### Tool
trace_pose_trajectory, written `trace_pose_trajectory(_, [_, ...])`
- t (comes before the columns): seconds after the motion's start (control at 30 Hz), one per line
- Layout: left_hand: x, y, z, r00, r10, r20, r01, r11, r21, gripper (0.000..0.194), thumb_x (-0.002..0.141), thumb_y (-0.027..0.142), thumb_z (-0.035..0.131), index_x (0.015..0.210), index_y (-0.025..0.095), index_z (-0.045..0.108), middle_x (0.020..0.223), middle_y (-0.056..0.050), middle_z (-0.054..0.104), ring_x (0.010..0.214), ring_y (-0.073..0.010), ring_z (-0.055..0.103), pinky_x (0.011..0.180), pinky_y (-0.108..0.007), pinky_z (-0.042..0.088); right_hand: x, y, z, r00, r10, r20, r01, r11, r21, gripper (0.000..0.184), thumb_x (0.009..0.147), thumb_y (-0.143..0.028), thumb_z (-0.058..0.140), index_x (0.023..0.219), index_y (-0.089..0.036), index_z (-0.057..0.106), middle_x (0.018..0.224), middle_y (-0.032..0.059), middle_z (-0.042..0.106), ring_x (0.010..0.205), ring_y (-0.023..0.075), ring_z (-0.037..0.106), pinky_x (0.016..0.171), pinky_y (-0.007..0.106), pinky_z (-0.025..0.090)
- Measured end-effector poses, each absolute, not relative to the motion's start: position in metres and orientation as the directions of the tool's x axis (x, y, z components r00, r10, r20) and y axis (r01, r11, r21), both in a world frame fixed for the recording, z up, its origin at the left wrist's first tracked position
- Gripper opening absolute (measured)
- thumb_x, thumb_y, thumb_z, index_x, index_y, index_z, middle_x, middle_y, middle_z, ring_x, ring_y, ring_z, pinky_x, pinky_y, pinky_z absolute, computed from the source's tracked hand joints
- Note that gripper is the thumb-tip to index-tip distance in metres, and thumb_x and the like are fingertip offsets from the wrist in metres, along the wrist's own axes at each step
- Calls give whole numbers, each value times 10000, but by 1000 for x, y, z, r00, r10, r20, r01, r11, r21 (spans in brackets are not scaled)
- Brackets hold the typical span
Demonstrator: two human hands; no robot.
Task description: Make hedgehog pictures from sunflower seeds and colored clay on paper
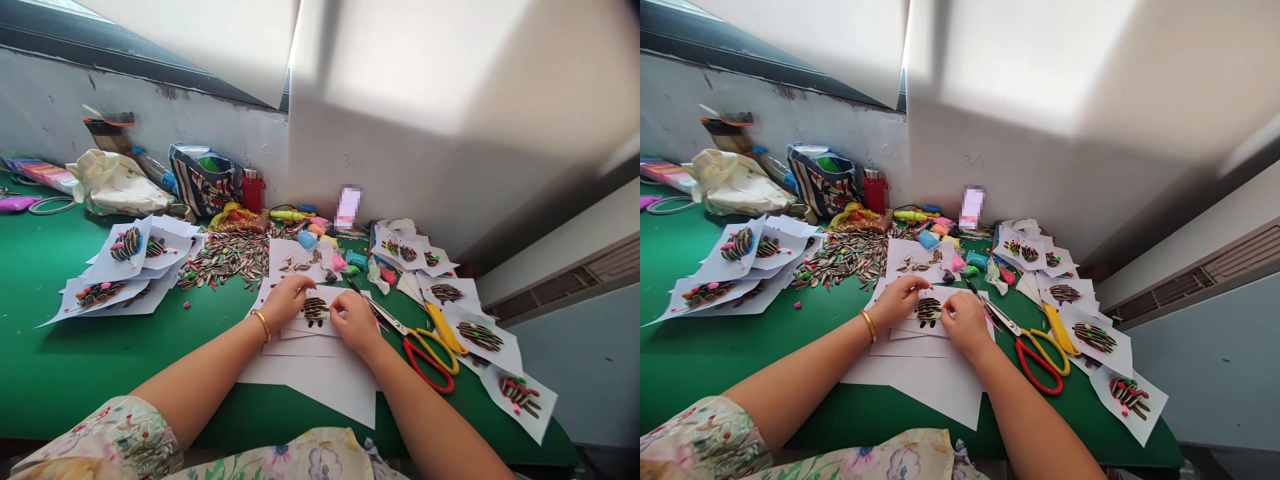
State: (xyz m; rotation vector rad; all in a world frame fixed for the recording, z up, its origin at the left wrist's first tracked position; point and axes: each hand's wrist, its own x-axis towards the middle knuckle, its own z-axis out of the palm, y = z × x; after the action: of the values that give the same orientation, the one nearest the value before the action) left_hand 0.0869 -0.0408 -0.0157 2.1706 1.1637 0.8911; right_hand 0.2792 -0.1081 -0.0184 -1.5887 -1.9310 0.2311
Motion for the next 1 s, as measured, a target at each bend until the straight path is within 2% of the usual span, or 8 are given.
trace_pose_trajectory(0.13, [85, -37, -21, 424, 870, 252, 545, -467, 696, 382, 776, 63, 427, 1008, 187, 705, 1040, -42, 728, 1004, -192, 650, 943, -327, 507, 275, -110, -20, -111, 927, 358, 866, 267, -423, 125, 798, -138, 563, 691, -202, 563, 766, 19, 619, 808, 184, 541, 744, 318, 338])
trace_pose_trajectory(0.4, [85, -36, -26, 463, 856, 231, 556, -483, 676, 371, 788, 92, 433, 1000, 202, 716, 1036, -30, 740, 968, -184, 664, 915, -316, 516, 273, -109, -24, -129, 933, 337, 892, 258, -372, 131, 827, -141, 565, 712, -202, 584, 792, 25, 627, 840, 190, 545, 766, 323, 325])
trace_pose_trajectory(0.67, [85, -37, -26, 485, 845, 226, 571, -502, 650, 377, 785, 88, 439, 998, 209, 727, 1011, -25, 745, 946, -188, 664, 880, -308, 516, 271, -109, -24, -187, 924, 334, 929, 277, -246, 133, 860, -156, 554, 759, -201, 627, 845, 48, 638, 865, 208, 529, 770, 336, 309])
trace_pose_trajectory(1.0, [85, -36, -26, 519, 821, 238, 589, -545, 597, 368, 777, 85, 428, 961, 209, 723, 983, -21, 745, 921, -194, 663, 838, -303, 509, 268, -109, -21, -231, 906, 354, 939, 303, -161, 134, 880, -179, 559, 776, -198, 641, 832, 57, 632, 854, 216, 517, 766, 349, 296])
